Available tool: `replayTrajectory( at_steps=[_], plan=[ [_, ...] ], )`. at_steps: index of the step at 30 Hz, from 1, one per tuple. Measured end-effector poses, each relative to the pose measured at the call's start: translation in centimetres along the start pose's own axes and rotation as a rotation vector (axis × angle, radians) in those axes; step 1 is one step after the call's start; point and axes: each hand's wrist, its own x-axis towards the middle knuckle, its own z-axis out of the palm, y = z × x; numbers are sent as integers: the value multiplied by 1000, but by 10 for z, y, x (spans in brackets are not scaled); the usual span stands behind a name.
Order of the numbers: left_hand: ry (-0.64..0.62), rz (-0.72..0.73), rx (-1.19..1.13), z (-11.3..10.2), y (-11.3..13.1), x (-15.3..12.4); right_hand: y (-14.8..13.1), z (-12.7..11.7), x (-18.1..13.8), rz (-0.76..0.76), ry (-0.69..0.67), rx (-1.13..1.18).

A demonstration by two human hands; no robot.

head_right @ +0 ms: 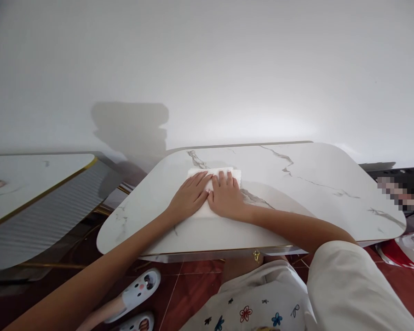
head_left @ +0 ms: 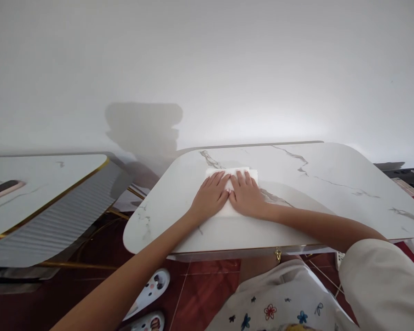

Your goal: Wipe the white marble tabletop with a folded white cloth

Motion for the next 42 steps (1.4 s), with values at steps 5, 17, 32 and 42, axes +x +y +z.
replayTrajectory(
  at_steps=[5,17,32,42],
  plan=[
    [-11,-13,6,-14,17,-40,-21,-12,-33,-17,-70,58],
    [16,-23,-3,-9,82,-57,7,-28,-89,-9,-52,85],
    [56,-13,-120,27,40,83,81,-19,28,53,-120,-3],
    [53,-48,-109,45,-4,153,114,-2,109,48,-118,-22]
  ],
)
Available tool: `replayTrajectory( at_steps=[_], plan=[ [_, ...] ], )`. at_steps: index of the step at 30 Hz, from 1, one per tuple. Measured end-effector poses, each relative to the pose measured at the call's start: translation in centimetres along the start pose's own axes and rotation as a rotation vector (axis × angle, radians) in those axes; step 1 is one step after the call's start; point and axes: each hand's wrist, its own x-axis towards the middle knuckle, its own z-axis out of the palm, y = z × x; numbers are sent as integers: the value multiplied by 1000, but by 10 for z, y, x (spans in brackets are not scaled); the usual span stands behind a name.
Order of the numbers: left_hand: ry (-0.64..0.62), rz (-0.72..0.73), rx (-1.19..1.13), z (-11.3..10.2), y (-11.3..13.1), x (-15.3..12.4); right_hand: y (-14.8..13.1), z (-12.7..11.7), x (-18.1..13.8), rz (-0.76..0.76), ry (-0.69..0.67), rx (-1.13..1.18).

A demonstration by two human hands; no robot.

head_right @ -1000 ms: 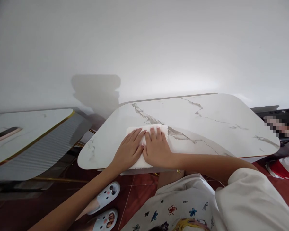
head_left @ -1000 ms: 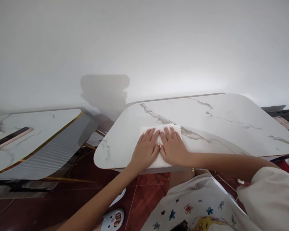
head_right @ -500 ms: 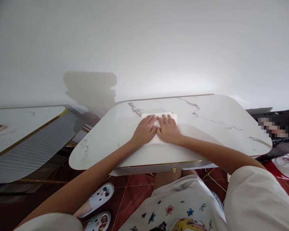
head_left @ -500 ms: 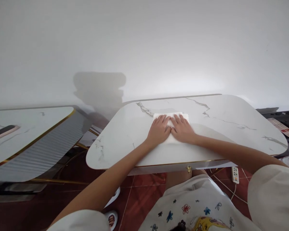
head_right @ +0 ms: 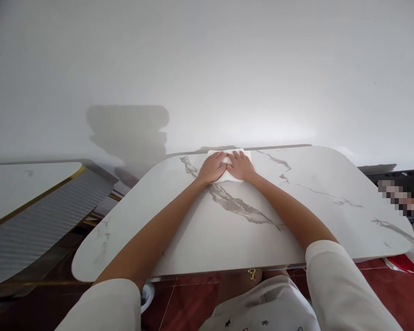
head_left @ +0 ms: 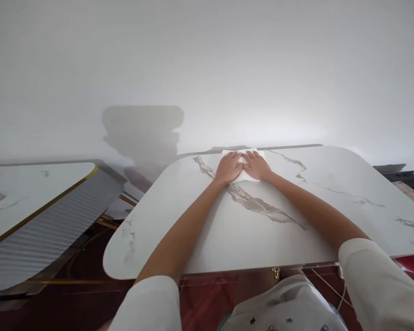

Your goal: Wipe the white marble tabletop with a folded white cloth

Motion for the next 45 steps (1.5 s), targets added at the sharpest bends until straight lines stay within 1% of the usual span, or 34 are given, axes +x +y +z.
replayTrajectory(
  at_steps=[6,11,15,21,25,29,33,36,41,45],
  plan=[
    [1,-17,32,7,-14,23,12,4,34,-30,19,44],
    [3,-50,72,12,-13,35,22,9,51,-57,43,76],
    [-14,-25,113,18,-3,45,37,11,54,-39,54,87],
    [-37,-4,136,30,29,62,74,7,43,12,80,41],
    [-42,22,133,32,40,64,82,3,33,36,105,1],
    [-51,67,136,29,38,54,73,2,18,45,120,-9],
    [-52,93,135,24,40,33,58,1,-4,61,100,-9],
    [-57,87,128,18,48,13,46,0,-24,46,103,-7],
    [-76,32,111,4,64,-25,25,-3,-62,33,105,-17],
    [-82,42,94,-6,75,-57,5,-8,-95,25,86,-20]
  ],
)
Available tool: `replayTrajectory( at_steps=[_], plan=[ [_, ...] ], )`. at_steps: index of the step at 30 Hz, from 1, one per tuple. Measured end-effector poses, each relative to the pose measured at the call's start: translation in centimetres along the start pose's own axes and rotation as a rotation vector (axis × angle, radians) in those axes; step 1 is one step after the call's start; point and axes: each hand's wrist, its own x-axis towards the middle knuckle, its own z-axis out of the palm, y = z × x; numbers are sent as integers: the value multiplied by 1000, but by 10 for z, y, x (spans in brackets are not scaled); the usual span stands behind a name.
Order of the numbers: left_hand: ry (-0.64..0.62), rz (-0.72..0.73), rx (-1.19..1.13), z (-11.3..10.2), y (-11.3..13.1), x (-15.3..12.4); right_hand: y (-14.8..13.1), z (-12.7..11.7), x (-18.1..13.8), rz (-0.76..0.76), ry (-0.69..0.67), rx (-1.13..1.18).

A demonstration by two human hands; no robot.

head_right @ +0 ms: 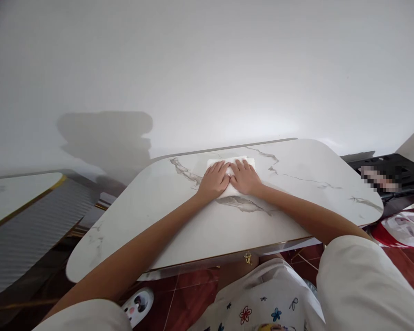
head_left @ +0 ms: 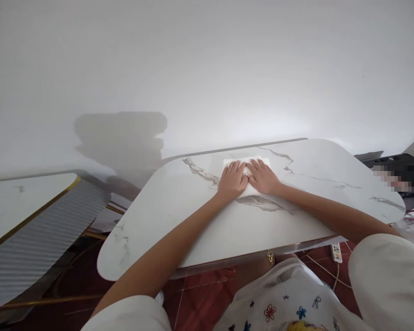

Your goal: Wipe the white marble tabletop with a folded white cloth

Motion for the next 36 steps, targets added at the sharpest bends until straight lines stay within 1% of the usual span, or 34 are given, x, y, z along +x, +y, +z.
replayTrajectory(
  at_steps=[5,7,12,15,18,23,27,31,36],
  plan=[
    [36,-4,-34,-10,12,-42,-24,-12,-38,-6,-46,3],
    [31,5,-33,-16,16,-59,-34,-15,-52,-11,-54,0],
    [-3,-2,-20,-30,29,-102,-57,-16,-90,-56,2,-8],
    [-2,-16,-1,-34,40,-121,-62,-18,-110,-93,35,7],
    [-22,-30,6,-36,54,-129,-58,-24,-122,-103,12,11],
    [-36,-2,-16,-31,76,-120,-37,-31,-132,-65,-32,-2],
    [-2,26,-47,-23,81,-106,-24,-31,-128,-26,-43,-5],
    [30,15,-37,-17,76,-81,-13,-29,-103,-3,-51,-18],
    [1,-15,-36,-10,60,-30,7,-24,-54,3,-42,-45]
  ],
)
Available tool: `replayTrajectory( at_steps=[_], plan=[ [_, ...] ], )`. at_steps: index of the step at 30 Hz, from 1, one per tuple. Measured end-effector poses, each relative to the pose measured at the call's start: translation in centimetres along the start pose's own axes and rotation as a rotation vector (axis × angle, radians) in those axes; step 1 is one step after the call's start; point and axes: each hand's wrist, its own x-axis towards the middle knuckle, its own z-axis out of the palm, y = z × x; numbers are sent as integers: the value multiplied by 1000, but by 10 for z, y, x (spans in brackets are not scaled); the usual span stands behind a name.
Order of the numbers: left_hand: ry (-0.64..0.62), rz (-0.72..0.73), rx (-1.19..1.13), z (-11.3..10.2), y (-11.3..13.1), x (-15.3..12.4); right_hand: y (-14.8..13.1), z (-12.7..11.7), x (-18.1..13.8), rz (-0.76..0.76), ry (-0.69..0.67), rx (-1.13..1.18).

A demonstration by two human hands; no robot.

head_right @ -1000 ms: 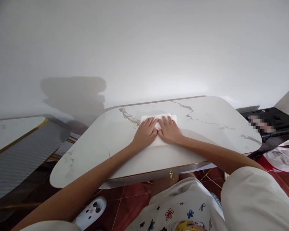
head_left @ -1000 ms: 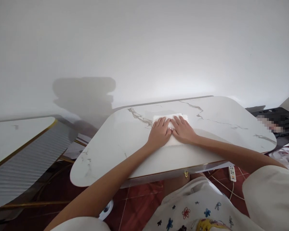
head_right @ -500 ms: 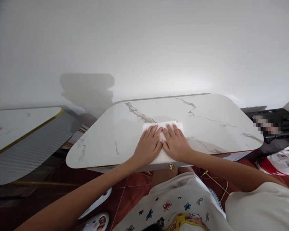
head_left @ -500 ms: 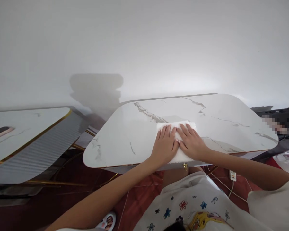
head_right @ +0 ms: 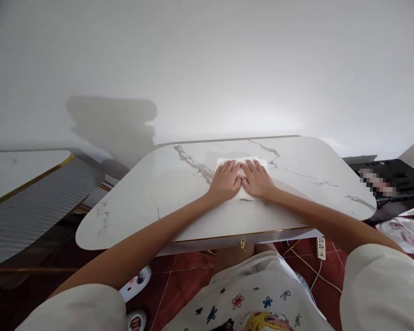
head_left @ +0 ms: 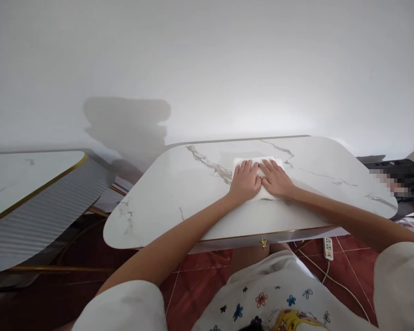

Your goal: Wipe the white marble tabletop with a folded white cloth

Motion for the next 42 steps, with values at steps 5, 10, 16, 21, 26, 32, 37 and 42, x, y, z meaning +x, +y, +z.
replayTrajectory(
  at_steps=[5,10,16,21,26,32,37,42],
  plan=[
    [22,13,-20,12,-26,53,22,8,54,14,-2,-9],
    [49,21,-47,22,-51,92,41,18,100,1,28,-7],
    [54,-6,-54,28,-70,121,62,31,145,-51,39,30],
    [57,-46,-35,36,-83,140,73,41,176,-120,48,75],
    [57,-119,9,41,-78,157,79,40,190,-92,54,95],
    [73,-88,11,49,-49,174,111,33,178,-94,83,102],
    [78,-53,-19,53,-34,182,132,32,170,-72,120,108],
    [60,-11,-31,48,-34,174,127,34,162,-45,130,50]
  ],
)
